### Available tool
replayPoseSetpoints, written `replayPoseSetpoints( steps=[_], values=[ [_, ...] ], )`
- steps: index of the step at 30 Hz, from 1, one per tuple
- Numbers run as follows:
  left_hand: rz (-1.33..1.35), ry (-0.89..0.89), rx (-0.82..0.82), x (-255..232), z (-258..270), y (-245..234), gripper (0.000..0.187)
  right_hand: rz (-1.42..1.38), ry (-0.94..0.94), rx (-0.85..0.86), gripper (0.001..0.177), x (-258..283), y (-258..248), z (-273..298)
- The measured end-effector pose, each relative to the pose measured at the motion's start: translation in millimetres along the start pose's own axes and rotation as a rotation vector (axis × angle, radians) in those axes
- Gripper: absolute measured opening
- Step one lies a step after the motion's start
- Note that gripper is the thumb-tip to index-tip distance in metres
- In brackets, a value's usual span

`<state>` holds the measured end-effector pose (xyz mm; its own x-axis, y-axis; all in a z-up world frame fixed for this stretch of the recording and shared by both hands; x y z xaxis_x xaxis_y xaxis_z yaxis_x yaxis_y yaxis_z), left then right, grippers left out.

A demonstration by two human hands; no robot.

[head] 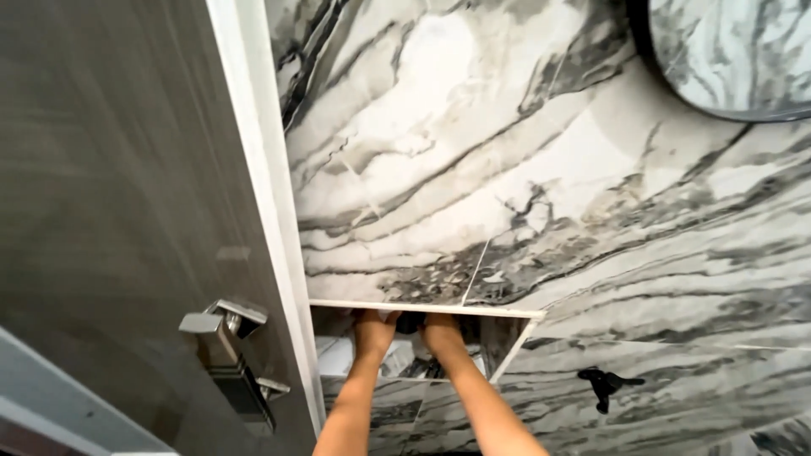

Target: The recorder is moving various toiletries from a wall shelf niche onto the top of a small washing machine.

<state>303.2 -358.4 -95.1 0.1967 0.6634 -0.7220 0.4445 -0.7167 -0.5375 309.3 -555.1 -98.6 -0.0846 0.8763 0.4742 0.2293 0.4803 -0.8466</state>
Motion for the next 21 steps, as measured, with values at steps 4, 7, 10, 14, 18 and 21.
replayPoseSetpoints(
  steps=[4,7,10,14,18,21],
  values=[
    [0.077,0.099,-0.032,-25,9,-26,0.061,-0.088,-0.072,-0.017,0.053,8,-2,2],
    [0.097,0.25,-0.114,-48,22,-50,0.061,-0.138,-0.088,-0.042,0.04,12,1,6],
    [0.072,0.205,-0.02,-69,37,-69,0.058,-0.176,-0.083,-0.039,0.033,19,-11,16],
    [0.097,0.224,-0.003,-62,66,-67,0.053,-0.249,-0.189,-0.114,0.029,29,-36,41],
    [0.202,0.318,0.009,-105,95,-113,0.053,-0.24,-0.071,-0.028,0.026,45,-78,77],
    [0.295,0.338,-0.046,-127,121,-146,0.051,-0.283,-0.194,-0.065,0.035,55,-106,106]
  ],
)
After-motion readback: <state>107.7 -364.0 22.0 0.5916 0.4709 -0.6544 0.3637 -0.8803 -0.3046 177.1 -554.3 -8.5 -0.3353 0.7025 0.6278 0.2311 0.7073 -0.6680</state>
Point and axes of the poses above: each hand's wrist, its own z-axis away from the middle knuckle, its own y-axis out of the palm, x = y × z, the point moved 8 cm from there along -z, towards the middle knuckle, and after that the axes turned 6 degrees about y, right-handed, at the moved point
